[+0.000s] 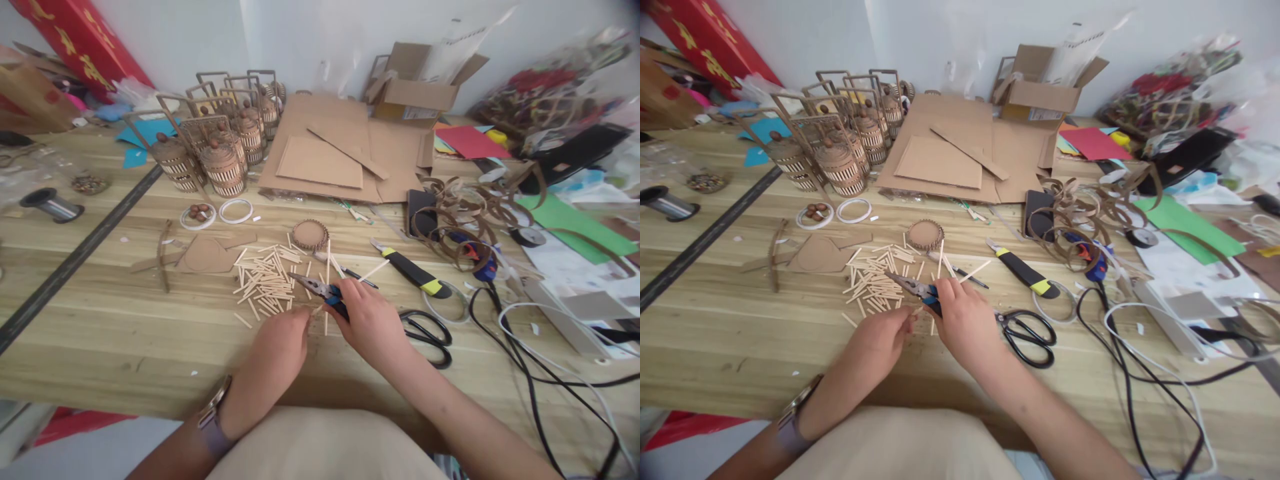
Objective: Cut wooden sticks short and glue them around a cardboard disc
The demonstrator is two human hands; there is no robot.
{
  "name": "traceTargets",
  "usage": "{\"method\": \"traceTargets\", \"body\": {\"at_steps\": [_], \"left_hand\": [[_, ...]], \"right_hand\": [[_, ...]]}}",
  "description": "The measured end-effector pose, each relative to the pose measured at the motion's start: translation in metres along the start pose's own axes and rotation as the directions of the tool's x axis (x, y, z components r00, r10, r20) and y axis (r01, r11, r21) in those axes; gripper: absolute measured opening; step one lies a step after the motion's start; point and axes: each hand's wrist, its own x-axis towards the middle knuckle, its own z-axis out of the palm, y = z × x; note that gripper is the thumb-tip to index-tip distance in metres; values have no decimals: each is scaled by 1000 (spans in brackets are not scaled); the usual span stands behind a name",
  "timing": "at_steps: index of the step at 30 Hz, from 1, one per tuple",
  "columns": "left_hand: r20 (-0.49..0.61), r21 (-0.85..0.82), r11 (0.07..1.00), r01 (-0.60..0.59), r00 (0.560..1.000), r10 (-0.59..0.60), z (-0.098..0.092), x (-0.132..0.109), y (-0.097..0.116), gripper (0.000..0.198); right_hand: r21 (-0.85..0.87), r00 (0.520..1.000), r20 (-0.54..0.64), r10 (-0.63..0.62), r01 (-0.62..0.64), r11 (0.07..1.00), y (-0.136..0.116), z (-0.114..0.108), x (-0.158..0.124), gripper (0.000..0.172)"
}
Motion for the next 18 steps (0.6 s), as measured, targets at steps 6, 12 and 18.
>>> {"method": "traceTargets", "body": {"at_steps": [6, 12, 18], "left_hand": [[2, 93, 995, 31, 1000, -31, -1, 2, 1, 29], [-29, 118, 991, 63, 998, -60, 9, 6, -1, 30], [-20, -106, 994, -4, 1000, 2, -3, 7, -12, 26]], "right_hand": [[-87, 997, -14, 70, -71, 994, -6, 5, 2, 14], [-170, 997, -23, 76, -79, 982, -16, 9, 4, 6], [60, 995, 80, 62, -67, 996, -4, -4, 13, 9]]}}
